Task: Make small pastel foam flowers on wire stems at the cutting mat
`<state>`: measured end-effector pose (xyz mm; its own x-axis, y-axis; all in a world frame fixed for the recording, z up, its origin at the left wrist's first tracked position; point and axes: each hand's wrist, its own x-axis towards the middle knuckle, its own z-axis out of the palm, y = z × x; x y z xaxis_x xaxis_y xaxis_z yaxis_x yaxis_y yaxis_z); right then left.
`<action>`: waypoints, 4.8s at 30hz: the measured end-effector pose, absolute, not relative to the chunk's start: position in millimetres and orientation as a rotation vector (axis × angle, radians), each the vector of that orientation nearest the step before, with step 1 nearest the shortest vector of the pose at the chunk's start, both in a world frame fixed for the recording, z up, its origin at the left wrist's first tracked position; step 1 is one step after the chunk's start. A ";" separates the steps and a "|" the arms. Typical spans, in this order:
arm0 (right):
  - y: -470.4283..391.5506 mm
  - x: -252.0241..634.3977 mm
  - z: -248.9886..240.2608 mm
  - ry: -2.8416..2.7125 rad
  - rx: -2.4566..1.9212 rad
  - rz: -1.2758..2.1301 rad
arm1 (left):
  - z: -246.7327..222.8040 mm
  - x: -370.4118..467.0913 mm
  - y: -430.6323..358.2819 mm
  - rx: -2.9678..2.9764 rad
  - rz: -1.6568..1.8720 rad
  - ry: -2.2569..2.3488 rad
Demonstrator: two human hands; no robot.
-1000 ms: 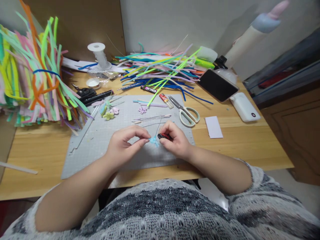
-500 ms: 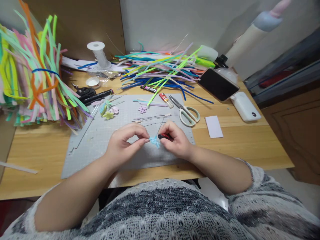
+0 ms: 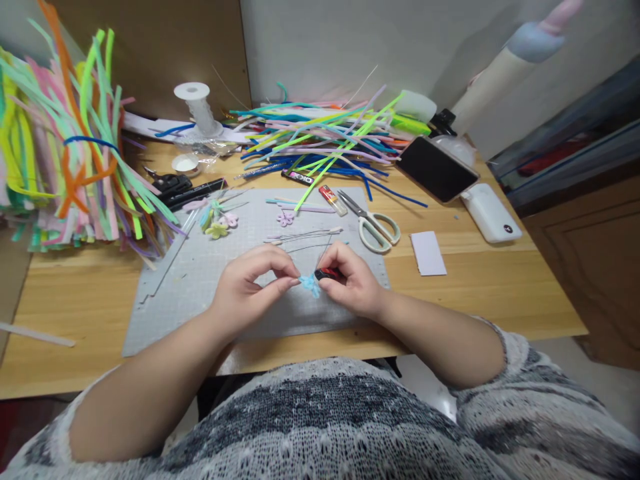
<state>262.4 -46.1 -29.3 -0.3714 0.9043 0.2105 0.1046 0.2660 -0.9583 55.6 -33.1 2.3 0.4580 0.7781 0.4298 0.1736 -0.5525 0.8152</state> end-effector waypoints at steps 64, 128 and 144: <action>-52.9 257.4 -31.0 -1.652 -0.796 0.719 | -4.0 63.6 -38.9 2.116 1.186 0.985; -37.4 261.4 -36.0 -1.247 -0.984 1.150 | -16.6 46.0 -8.7 2.377 1.123 1.498; -36.6 259.7 -40.2 -1.302 -1.020 1.214 | -44.5 61.9 53.2 2.528 0.451 1.990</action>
<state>259.7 -36.6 -40.2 -0.1012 0.9861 0.1320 -0.0630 0.1260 -0.9900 61.9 53.2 -44.5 0.2134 0.9356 0.2811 0.9653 -0.2462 0.0866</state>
